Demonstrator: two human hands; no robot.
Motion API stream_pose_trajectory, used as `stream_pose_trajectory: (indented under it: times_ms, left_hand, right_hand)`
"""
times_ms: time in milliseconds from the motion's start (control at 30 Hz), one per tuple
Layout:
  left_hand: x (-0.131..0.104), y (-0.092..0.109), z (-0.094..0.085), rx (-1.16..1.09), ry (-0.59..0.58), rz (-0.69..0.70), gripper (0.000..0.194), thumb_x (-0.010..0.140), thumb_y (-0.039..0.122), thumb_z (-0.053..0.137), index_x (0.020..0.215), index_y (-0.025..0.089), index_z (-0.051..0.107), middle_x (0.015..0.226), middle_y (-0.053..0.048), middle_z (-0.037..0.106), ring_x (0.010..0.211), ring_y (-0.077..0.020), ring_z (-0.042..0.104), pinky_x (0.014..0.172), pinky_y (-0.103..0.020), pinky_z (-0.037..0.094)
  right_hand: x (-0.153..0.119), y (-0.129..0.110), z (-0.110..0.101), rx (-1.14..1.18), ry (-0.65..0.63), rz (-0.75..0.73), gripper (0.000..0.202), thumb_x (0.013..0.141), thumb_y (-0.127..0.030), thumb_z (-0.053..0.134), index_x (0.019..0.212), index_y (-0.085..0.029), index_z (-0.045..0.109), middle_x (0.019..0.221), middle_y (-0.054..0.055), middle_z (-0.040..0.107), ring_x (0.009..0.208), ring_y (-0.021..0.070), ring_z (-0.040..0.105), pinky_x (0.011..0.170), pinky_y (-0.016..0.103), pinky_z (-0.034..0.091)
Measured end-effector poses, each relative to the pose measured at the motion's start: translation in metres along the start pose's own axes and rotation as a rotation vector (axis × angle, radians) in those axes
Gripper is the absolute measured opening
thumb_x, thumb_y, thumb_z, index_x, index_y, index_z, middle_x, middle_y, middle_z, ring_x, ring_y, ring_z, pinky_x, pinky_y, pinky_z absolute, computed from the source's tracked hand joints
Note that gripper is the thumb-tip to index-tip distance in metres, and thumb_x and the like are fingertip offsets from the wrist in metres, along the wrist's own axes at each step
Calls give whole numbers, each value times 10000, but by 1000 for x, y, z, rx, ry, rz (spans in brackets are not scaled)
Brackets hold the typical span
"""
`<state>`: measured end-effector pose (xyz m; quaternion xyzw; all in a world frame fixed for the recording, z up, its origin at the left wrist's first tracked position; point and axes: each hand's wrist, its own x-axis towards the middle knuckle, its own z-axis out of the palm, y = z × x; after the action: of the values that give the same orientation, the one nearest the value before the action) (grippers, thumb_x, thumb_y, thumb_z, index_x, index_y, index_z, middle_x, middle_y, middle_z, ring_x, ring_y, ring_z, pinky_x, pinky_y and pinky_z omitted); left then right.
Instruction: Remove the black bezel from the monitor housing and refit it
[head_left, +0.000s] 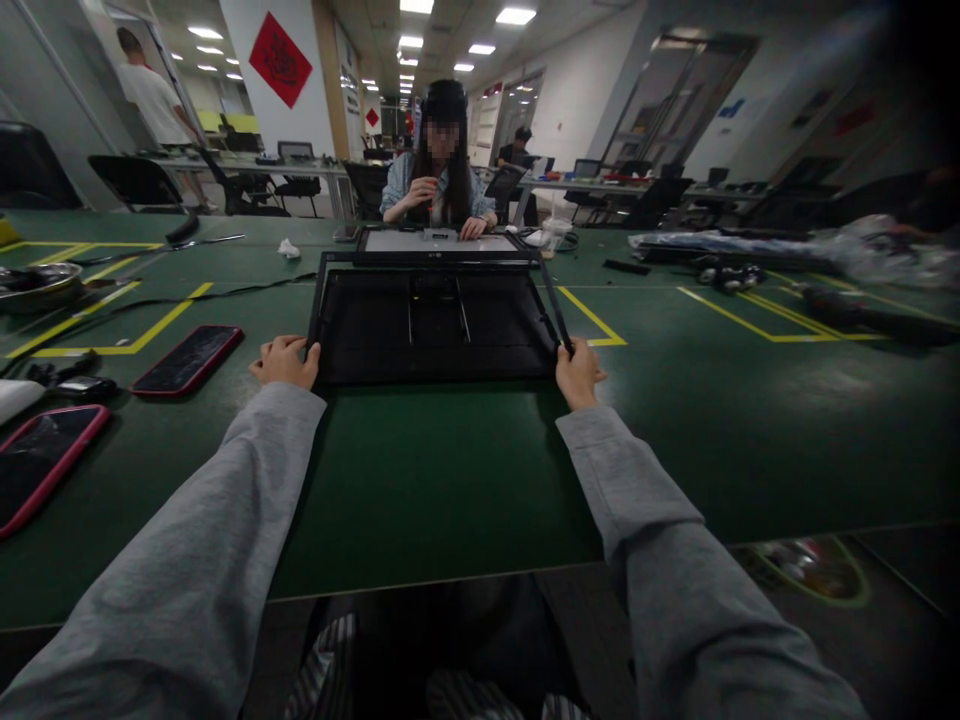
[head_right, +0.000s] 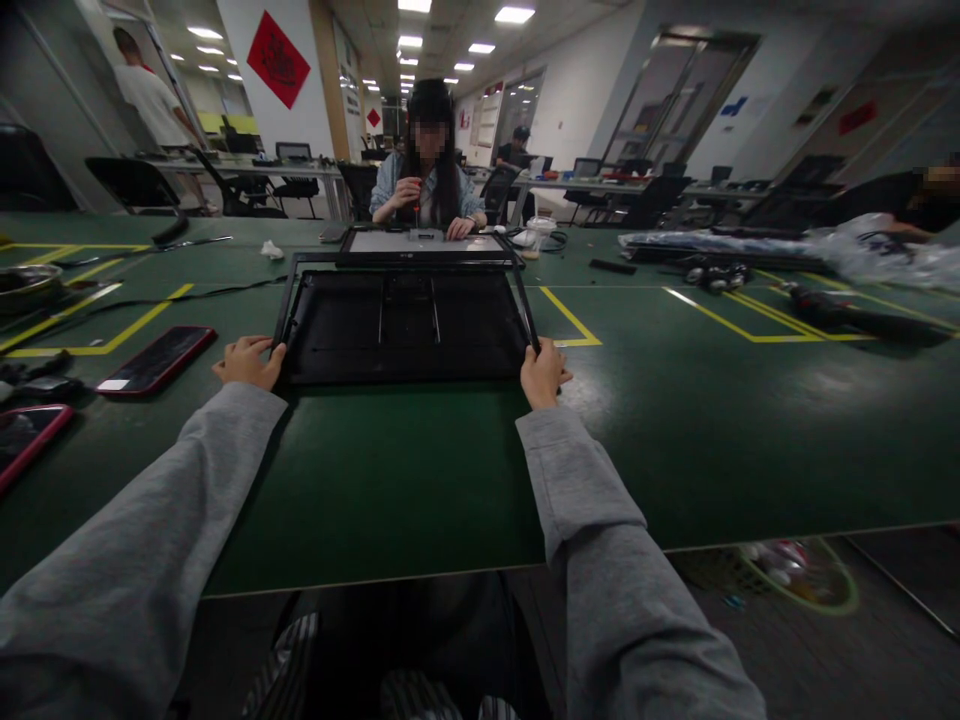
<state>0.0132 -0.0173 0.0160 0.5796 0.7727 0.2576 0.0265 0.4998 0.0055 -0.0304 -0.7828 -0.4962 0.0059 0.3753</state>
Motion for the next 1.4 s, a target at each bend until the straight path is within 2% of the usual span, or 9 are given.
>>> stream_pose_trajectory:
  times_ms: [167, 433, 600, 800, 1033, 1200, 1400]
  left_hand:
    - [0, -1, 1, -4, 1, 3, 438, 948, 479, 450, 1272, 307, 690, 1435, -88, 564, 1374, -369, 390, 1107, -613, 293]
    - [3, -4, 7, 12, 1, -6, 427, 947, 490, 453, 1265, 350, 701, 1427, -82, 564, 1362, -386, 393, 1102, -631, 297]
    - [4, -5, 9, 13, -16, -19, 449, 950, 511, 444, 1273, 324, 692, 1447, -104, 554, 1378, -393, 380, 1102, -659, 282]
    - [3, -4, 9, 20, -17, -33, 487, 952, 515, 433, 1339, 311, 647, 1463, -125, 529, 1387, -380, 378, 1113, -646, 279]
    - [4, -6, 9, 16, 0, 12, 421, 948, 453, 469, 1286, 315, 678, 1453, -104, 535, 1386, -375, 369, 1108, -632, 289]
    - [5, -8, 9, -13, 32, 41, 430, 943, 442, 478, 1280, 272, 684, 1444, -107, 550, 1371, -372, 373, 1098, -625, 286]
    - [4, -8, 12, -25, 53, 38, 399, 939, 431, 493, 1239, 286, 712, 1414, -110, 566, 1346, -375, 385, 1084, -628, 291]
  right_hand:
    - [0, 0, 0, -6, -3, 8, 397, 937, -303, 381, 1270, -196, 567, 1303, 161, 605, 1210, 327, 457, 1036, 607, 296]
    - [1, -1, 0, -45, -18, 22, 377, 967, -378, 355, 1202, -214, 599, 1259, 165, 587, 1182, 336, 442, 1001, 630, 319]
    - [0, -4, -2, -112, -70, 57, 377, 957, -380, 386, 1192, -187, 608, 1262, 181, 557, 1222, 358, 408, 1003, 637, 320]
    - [-2, -5, -3, -120, -62, 43, 424, 962, -428, 370, 1224, -180, 594, 1298, 190, 530, 1239, 362, 367, 1019, 631, 289]
    - [-2, -5, -2, -135, -18, 11, 395, 948, -301, 362, 1218, -157, 611, 1287, 199, 546, 1228, 348, 369, 1010, 609, 308]
    - [-1, -5, -1, -107, 33, -21, 393, 963, -292, 335, 1223, -166, 602, 1261, 192, 550, 1216, 338, 367, 997, 587, 313]
    - [-1, -3, -1, -153, -23, -2, 375, 973, -294, 343, 1216, -176, 602, 1263, 186, 537, 1226, 341, 361, 992, 568, 324]
